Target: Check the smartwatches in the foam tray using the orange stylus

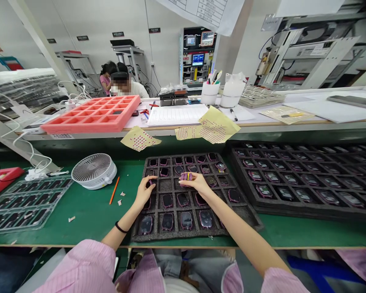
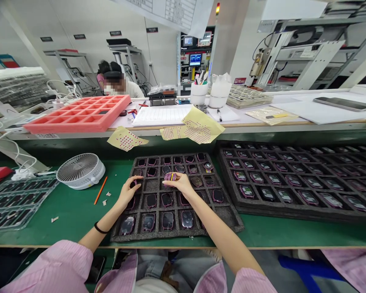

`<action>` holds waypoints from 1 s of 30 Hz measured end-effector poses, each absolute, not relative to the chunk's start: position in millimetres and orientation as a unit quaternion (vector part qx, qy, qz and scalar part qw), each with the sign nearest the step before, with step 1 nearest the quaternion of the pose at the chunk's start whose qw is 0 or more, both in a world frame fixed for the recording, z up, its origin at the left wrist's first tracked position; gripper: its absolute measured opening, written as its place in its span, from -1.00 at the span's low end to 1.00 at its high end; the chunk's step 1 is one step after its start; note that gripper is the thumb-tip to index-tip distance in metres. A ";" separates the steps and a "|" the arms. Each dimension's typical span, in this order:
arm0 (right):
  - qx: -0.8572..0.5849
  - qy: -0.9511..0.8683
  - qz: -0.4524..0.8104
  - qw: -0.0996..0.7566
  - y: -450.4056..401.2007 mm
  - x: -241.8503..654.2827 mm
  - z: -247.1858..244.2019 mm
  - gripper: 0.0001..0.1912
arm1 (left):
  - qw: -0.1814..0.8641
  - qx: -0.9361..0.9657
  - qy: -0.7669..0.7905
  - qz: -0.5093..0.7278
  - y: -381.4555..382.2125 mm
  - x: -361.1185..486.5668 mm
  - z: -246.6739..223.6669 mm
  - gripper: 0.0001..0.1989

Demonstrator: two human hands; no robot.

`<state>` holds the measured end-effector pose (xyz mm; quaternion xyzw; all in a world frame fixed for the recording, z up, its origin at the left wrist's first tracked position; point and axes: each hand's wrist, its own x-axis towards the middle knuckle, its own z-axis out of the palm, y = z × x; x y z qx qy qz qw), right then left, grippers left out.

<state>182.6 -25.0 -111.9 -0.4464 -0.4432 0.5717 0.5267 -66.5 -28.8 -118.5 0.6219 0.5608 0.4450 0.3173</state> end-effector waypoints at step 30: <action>-0.549 -0.566 0.432 0.438 -10.5 210.8 -118.2 -0.68 | 0.290 0.845 0.385 0.232 1.2 11.3 -86.1 -0.48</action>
